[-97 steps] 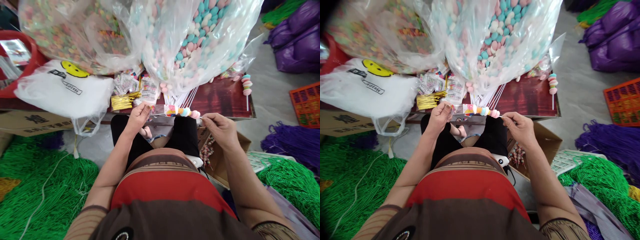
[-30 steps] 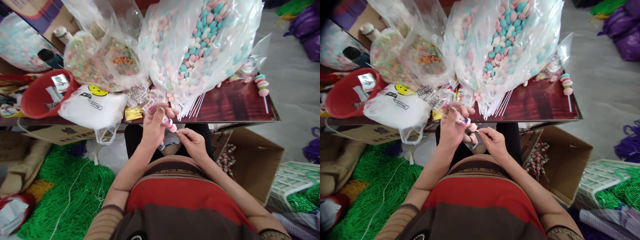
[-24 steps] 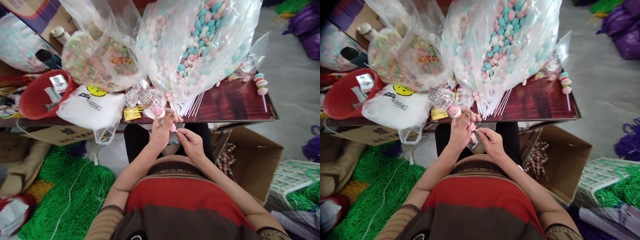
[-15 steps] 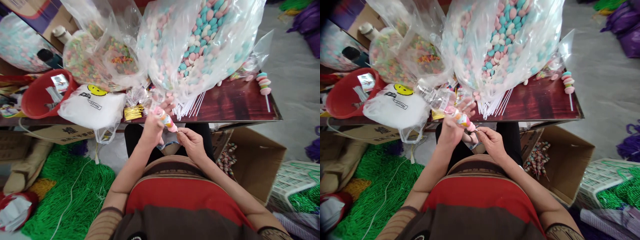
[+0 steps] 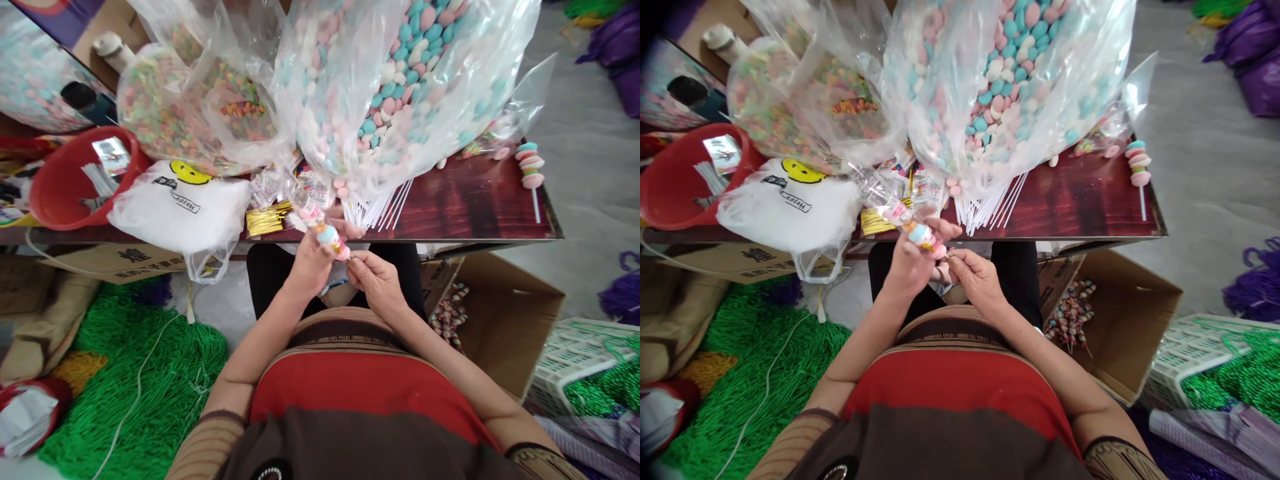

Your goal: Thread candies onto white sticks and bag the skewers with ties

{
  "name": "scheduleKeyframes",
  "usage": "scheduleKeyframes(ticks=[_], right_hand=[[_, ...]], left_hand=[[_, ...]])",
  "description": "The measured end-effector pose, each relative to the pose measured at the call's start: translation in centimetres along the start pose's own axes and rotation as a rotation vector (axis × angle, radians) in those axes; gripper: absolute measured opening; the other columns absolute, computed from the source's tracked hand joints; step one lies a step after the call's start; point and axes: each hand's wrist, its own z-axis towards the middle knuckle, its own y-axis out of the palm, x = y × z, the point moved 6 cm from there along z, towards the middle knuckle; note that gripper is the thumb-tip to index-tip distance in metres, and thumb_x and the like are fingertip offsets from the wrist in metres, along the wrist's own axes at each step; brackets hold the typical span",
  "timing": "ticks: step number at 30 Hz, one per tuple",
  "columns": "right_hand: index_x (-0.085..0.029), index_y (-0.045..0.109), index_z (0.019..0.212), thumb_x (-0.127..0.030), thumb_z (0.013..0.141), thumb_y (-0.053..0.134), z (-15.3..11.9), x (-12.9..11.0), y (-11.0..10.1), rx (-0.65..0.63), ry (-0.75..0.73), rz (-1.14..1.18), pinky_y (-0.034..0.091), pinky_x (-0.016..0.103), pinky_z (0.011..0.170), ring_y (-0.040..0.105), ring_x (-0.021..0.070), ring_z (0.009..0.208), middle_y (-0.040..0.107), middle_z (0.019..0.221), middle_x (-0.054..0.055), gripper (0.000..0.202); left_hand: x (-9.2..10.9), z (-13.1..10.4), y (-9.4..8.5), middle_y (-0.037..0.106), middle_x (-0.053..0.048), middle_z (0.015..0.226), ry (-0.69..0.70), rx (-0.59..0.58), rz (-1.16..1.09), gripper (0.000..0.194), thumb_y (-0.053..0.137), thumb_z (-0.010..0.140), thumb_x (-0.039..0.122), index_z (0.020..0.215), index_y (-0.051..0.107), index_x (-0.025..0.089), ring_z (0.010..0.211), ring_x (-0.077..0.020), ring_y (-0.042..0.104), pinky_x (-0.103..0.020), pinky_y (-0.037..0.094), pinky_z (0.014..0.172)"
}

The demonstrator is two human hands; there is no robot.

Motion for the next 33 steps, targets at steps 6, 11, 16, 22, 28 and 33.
scheduleKeyframes(ticks=[6, 11, 16, 22, 28, 33], right_hand=[[-0.021, 0.071, 0.088, -0.065, 0.087, 0.069, 0.3, -0.3, 0.7, -0.083, 0.032, 0.015, 0.031, 0.025, 0.050, 0.036, 0.0090, 0.051, 0.043, 0.055, -0.007, 0.043], [-0.021, 0.071, 0.093, -0.064, 0.090, 0.065, 0.6, -0.8, 0.6, -0.060, -0.004, -0.025, 0.034, 0.025, 0.049, 0.038, 0.0086, 0.050, 0.048, 0.058, -0.006, 0.044], [-0.021, 0.074, 0.092, -0.059, 0.091, 0.066, 0.4, -1.3, 0.6, -0.078, -0.081, -0.160, 0.037, 0.024, 0.050, 0.044, 0.0091, 0.052, 0.056, 0.061, -0.004, 0.039], [-0.021, 0.077, 0.097, -0.055, 0.090, 0.070, 0.4, -0.7, -0.2, -0.013, -0.009, -0.032, 0.036, 0.024, 0.048, 0.042, 0.0082, 0.049, 0.055, 0.059, -0.005, 0.035], [-0.020, 0.080, 0.097, -0.038, 0.091, 0.067, -0.4, -0.9, -0.5, 0.017, -0.062, -0.202, 0.035, 0.023, 0.047, 0.042, 0.0082, 0.049, 0.054, 0.055, -0.005, 0.023], [-0.020, 0.077, 0.095, -0.035, 0.093, 0.063, -0.4, -1.9, 0.3, 0.047, -0.166, -0.272, 0.038, 0.023, 0.048, 0.044, 0.0083, 0.047, 0.051, 0.053, -0.006, 0.021]], left_hand=[[1.2, 0.4, -0.8, 0.053, 0.001, 0.069, 0.037, 0.085, 0.077, 0.053, 0.068, 0.081, 0.075, 0.102, 0.058, 0.027, 0.085, -0.0221, 0.066, -0.032, 0.051, 0.065], [0.3, 0.3, 0.1, 0.055, 0.003, 0.069, 0.009, 0.121, -0.059, 0.050, 0.069, 0.084, 0.071, 0.098, 0.059, 0.024, 0.081, -0.0172, 0.066, -0.035, 0.056, 0.081], [-0.6, -0.2, -0.3, 0.060, 0.004, 0.071, 0.021, 0.113, -0.094, 0.043, 0.077, 0.082, 0.060, 0.096, 0.061, 0.023, 0.072, -0.0126, 0.065, -0.031, 0.056, 0.078], [-0.3, 0.1, -0.4, 0.075, -0.006, 0.112, -0.059, -0.008, -0.054, 0.074, 0.090, 0.061, 0.066, 0.117, 0.063, 0.026, 0.093, -0.0190, 0.072, -0.027, 0.057, 0.073], [4.5, 2.7, -2.1, 0.069, 0.003, 0.081, 0.146, 0.275, -0.183, 0.058, 0.089, 0.071, 0.054, 0.120, 0.068, 0.030, 0.077, -0.0123, 0.071, -0.025, 0.056, 0.076], [1.3, 1.6, -0.7, 0.052, 0.007, 0.066, 0.051, 0.425, -0.244, 0.028, 0.078, 0.086, 0.047, 0.101, 0.070, 0.025, 0.058, -0.0064, 0.058, -0.019, 0.048, 0.056]])
